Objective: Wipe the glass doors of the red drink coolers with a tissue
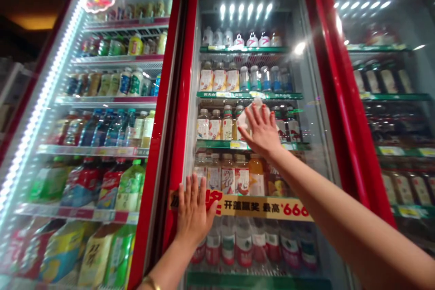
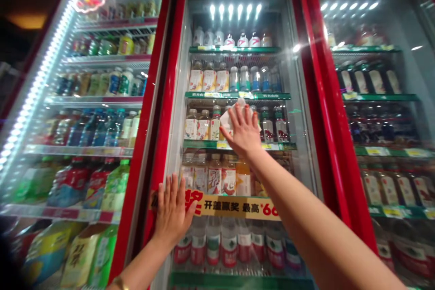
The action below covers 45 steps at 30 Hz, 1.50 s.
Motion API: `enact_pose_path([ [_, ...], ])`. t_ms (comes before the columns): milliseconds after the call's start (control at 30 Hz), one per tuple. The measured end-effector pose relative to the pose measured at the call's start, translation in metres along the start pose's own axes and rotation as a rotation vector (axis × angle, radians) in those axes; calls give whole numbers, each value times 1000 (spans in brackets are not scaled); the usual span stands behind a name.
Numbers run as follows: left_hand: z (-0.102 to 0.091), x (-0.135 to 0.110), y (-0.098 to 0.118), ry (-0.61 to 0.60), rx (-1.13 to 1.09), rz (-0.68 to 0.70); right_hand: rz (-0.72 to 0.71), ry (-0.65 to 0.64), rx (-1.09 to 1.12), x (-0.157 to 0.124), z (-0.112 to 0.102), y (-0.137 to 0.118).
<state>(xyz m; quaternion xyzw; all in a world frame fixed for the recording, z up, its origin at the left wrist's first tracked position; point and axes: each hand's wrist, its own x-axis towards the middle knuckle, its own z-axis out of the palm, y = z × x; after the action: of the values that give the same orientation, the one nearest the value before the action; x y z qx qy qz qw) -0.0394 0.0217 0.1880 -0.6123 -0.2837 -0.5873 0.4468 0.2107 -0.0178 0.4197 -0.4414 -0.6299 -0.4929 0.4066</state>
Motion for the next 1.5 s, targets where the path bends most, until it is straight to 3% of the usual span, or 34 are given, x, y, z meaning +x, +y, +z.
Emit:
enact_pose_path([
  [33, 3, -4, 0, 39, -9, 1, -138, -26, 27, -6, 8, -19],
  [133, 7, -12, -3, 125, -78, -25, -852, -224, 155, -50, 28, -65],
  [167, 6, -14, -4, 136, -97, -36, -1019, -279, 187, -62, 30, -69],
  [200, 5, -16, -5, 140, -107, -35, -1084, -302, 201, -68, 30, -68],
  [233, 5, -17, -5, 138, -112, -24, -1039, -288, 194, -68, 27, -62],
  [267, 4, -19, -6, 134, -114, -7, -898, -242, 169, -60, 24, -54],
  [333, 4, -21, -7, 131, -122, 10, -452, -111, 90, -37, 18, -45],
  [400, 5, -24, -8, 144, -148, -15, -89, -28, 31, -26, 22, -57],
  [433, 6, -26, -9, 154, -164, -41, -49, -29, 29, -33, 27, -71],
  [467, 5, -27, -10, 165, -181, -70, -94, -53, 43, -50, 33, -88],
  [567, 2, -28, -13, 196, -212, -146, -618, -189, 146, -148, 45, -123],
  [600, 0, -27, -13, 192, -216, -145, -700, -208, 157, -187, 45, -120],
  [667, -3, -24, -12, 144, -214, -45, -687, -211, 132, -254, 39, -89],
  [733, -5, -20, -11, 58, -185, 186, -393, -130, 14, -292, 29, -38],
  [800, -5, -16, -8, -29, -141, 418, 60, -21, -104, -300, 20, 5],
  [867, -4, -12, -7, -98, -105, 532, 431, 58, -174, -295, 18, 15],
  [900, -4, -11, -6, -127, -96, 553, 494, 72, -187, -294, 20, 6],
  [933, -3, -9, -6, -152, -91, 564, 450, 63, -185, -298, 22, -10],
  [967, -3, -7, -6, -176, -91, 573, 309, 33, -168, -307, 25, -28],
  [1033, -3, -5, -5, -214, -100, 589, -146, -67, -102, -336, 28, -58],
  [1067, -4, -4, -5, -226, -106, 587, -319, -107, -82, -354, 28, -63],
  [1100, -4, -3, -5, -232, -110, 582, -389, -130, -84, -371, 27, -60],
  [1133, -4, -2, -5, -233, -115, 579, -337, -131, -109, -385, 25, -50],
  [1167, -4, -2, -5, -234, -116, 579, -171, -107, -149, -395, 23, -35],
  [1267, -4, -3, -3, -243, -116, 568, 479, 37, -250, -397, 23, 6],
  [1300, -3, -3, -3, -239, -122, 562, 597, 66, -264, -393, 26, 9],
  [1333, -3, -4, -2, -230, -132, 554, 628, 62, -271, -390, 30, 4],
  [1367, -2, -4, -1, -218, -145, 545, 558, 31, -274, -391, 34, -7],
  [1400, -2, -4, 0, -201, -159, 536, 389, -3, -272, -397, 38, -20],
  [1500, 0, -5, 2, -182, -170, 511, -270, -21, -254, -437, 40, -50],
])
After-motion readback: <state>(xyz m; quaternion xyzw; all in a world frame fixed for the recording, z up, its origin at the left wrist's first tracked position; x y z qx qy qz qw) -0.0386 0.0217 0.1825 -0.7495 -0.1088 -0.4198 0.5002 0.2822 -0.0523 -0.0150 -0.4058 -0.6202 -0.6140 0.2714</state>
